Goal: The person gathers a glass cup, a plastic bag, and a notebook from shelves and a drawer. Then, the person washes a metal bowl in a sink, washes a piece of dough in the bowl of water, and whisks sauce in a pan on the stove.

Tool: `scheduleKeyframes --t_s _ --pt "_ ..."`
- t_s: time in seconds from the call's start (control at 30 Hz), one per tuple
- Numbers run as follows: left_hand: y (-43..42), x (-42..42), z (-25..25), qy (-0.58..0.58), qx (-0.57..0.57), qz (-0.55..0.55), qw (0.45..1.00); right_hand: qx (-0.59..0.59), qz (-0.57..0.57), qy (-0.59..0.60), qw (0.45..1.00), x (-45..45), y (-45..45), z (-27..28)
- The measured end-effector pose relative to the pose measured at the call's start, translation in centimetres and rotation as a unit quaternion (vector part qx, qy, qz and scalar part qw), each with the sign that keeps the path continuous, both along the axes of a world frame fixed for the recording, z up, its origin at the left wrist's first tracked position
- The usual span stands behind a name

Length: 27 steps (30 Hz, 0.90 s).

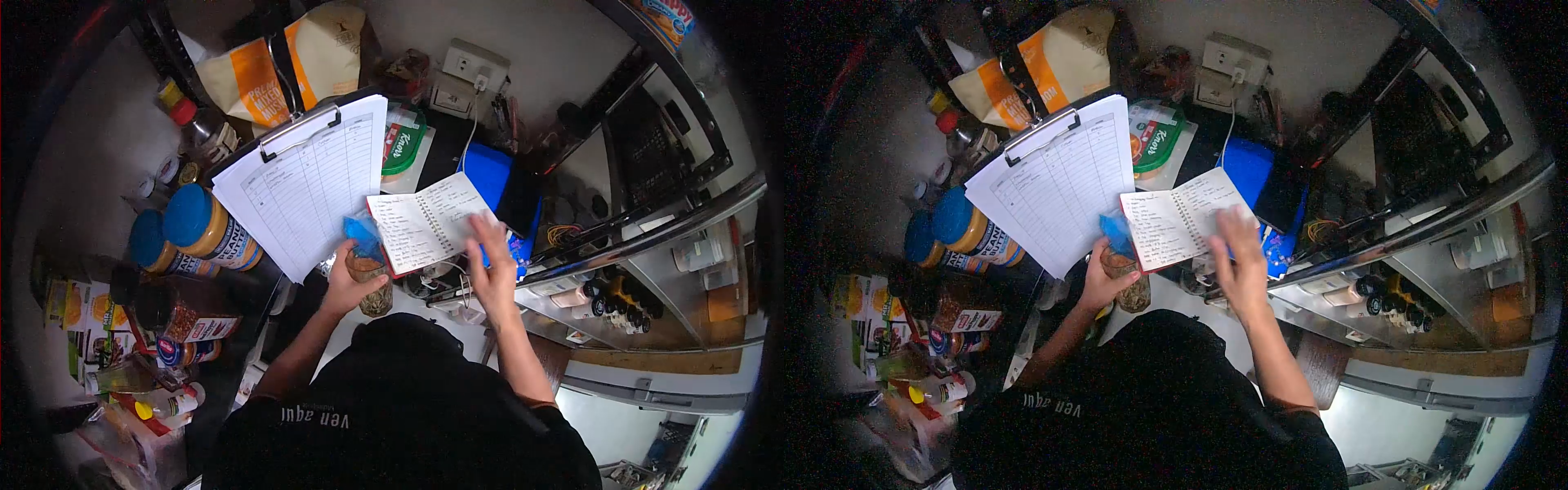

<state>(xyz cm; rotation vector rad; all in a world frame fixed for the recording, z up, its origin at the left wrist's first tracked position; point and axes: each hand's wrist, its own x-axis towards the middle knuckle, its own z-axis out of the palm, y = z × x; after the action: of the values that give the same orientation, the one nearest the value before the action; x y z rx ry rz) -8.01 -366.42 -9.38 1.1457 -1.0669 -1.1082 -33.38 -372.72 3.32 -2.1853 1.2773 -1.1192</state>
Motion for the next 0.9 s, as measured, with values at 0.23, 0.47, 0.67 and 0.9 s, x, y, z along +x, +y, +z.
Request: scheduleKeyframes --t_s 0.23,0.47,0.67,0.9 --pt "-0.2 0.4 -1.6 -0.033 -0.015 0.015 0.999 -0.073 -0.163 0.281 0.943 -0.4 -0.8 -1.6" --pt "0.5 -0.3 2.5 -0.05 0.051 0.025 0.997 -0.068 -0.159 0.287 0.942 -0.1 -1.0 -2.0" --pt "-0.1 0.0 -0.2 -0.049 -0.017 0.029 0.998 -0.064 -0.154 0.288 0.943 0.1 -1.0 -1.9" --pt "-0.3 0.2 0.4 -0.063 -0.023 0.026 0.997 -0.074 -0.146 0.286 0.944 0.6 -0.9 -1.3"
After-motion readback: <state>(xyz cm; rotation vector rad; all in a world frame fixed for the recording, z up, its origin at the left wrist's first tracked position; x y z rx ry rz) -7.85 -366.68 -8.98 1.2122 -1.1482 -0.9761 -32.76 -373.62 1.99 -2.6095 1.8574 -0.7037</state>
